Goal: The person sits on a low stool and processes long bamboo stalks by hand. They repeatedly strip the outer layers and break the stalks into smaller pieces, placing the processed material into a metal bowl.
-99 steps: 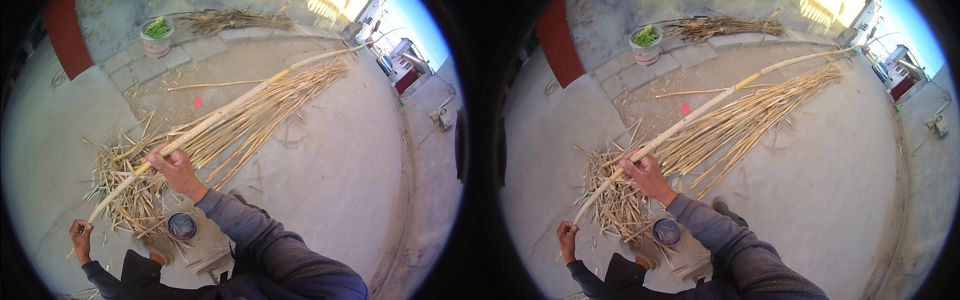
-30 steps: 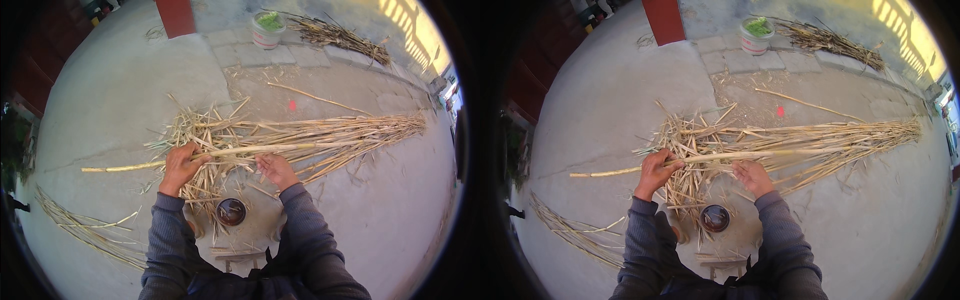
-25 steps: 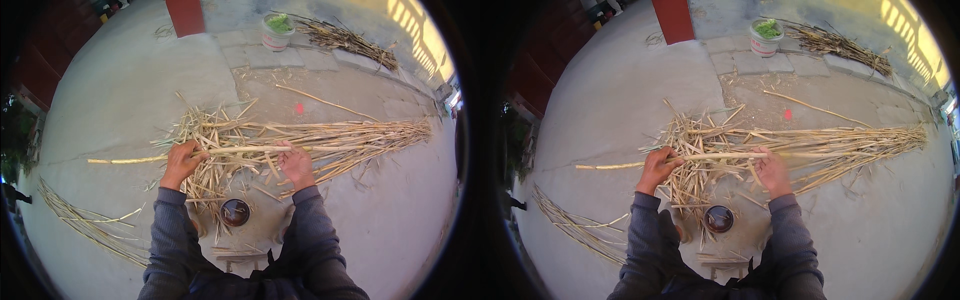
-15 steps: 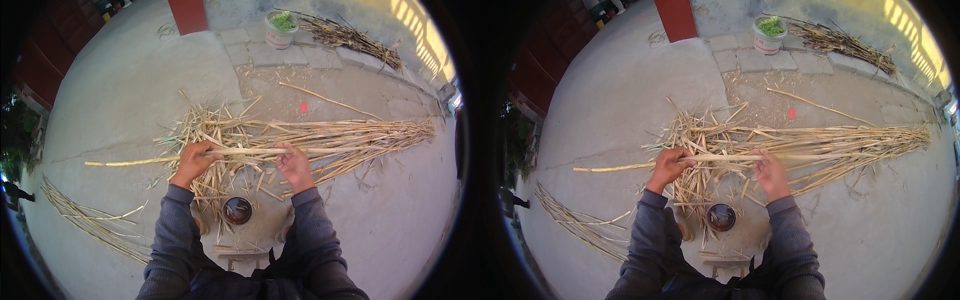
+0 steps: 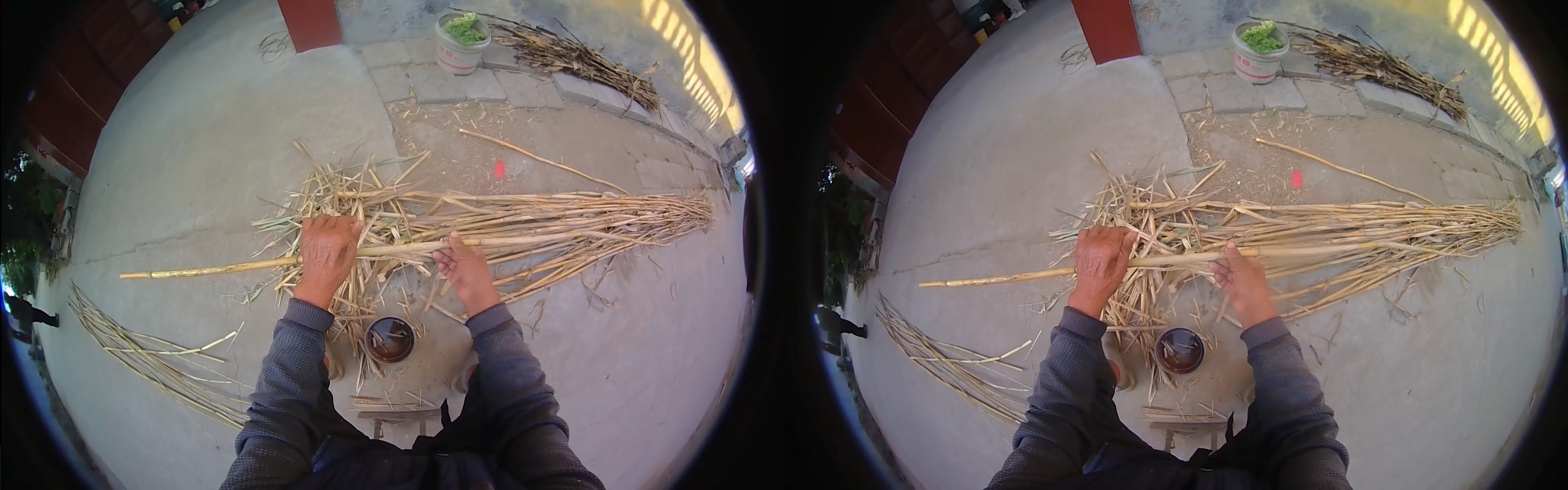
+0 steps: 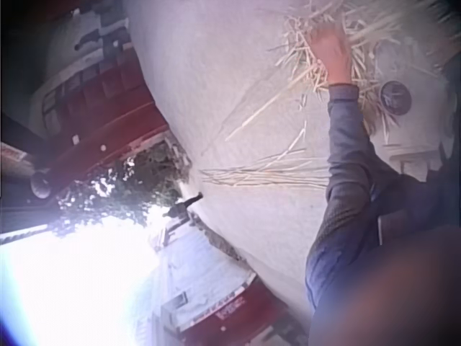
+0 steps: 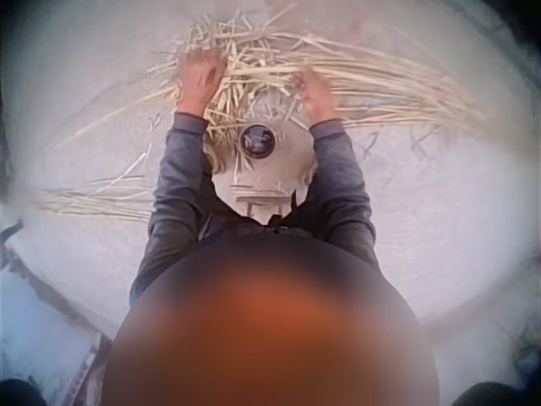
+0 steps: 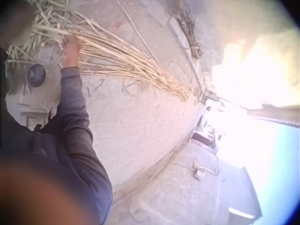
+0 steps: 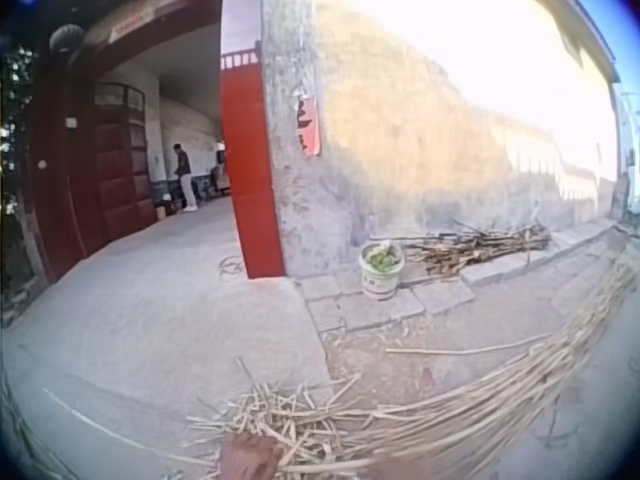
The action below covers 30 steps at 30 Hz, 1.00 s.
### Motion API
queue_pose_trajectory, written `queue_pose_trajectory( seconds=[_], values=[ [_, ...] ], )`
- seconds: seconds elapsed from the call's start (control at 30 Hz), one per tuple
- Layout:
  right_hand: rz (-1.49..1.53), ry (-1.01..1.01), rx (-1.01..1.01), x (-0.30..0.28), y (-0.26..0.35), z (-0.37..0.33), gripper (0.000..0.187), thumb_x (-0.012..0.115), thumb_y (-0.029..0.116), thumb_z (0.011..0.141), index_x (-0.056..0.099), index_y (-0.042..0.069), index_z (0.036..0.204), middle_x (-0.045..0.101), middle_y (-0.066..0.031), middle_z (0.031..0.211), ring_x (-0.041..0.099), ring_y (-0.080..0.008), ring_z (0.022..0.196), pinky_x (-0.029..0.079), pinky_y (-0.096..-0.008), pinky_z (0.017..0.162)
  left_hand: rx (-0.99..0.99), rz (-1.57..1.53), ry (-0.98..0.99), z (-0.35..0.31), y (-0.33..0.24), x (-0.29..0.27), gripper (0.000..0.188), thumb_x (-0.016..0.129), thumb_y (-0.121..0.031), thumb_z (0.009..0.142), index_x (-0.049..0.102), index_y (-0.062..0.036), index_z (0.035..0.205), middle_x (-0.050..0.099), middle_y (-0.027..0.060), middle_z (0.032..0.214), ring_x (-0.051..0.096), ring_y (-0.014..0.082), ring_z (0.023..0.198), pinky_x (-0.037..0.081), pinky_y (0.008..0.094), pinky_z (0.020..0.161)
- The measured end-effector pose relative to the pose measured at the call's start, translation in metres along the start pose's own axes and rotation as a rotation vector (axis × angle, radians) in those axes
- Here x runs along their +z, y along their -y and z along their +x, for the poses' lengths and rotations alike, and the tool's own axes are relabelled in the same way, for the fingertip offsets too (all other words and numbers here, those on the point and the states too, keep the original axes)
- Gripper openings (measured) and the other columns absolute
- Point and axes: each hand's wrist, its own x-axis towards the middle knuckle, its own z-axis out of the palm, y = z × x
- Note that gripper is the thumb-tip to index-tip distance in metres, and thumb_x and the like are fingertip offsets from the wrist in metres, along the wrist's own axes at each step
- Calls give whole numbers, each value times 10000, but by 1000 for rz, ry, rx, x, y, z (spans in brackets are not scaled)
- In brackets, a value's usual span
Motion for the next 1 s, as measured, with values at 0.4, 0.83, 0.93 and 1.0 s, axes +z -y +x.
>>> queue_pose_trajectory(
  seconds=[0.4, 0.83, 0.93, 1.0],
  values=[
    [138, 98, -114, 31, 6, -25, 375, 743, 382, 1002, 682, 19, 1069, 759, -116, 989, 725, -166, 868, 578, -302, 746, 131, -345, 56, -3, -36, 18, 196, 812, -184, 807, 759, -64, 952, 760, 97, 904, 698, 293, 842, 475, 408, 789],
    [4, 10, -45, 30, -4, -21, 343, 785, 386, 969, 696, 55, 981, 740, -58, 848, 702, -132, 728, 568, -270, 634, 308, -122, 56, 2, -62, 8, 196, 786, -242, 871, 743, -61, 932, 733, 81, 893, 672, 291, 851, 466, 432, 803],
    [8, 25, -41, 34, -10, -24, 432, 816, 419, 936, 685, 12, 996, 729, -91, 868, 704, -139, 738, 567, -256, 626, 230, -259, 49, -1, -59, 16, 189, 802, -223, 853, 739, -51, 902, 729, 101, 848, 681, 304, 810, 486, 419, 779],
    [-11, 23, -20, 34, -11, -24, 435, 820, 417, 933, 687, 9, 1008, 730, -92, 877, 701, -136, 739, 568, -254, 630, 65, -430, 34, -1, -49, 15, 175, 798, -213, 867, 736, -51, 892, 722, 112, 823, 680, 309, 778, 489, 417, 752]
  ],
)
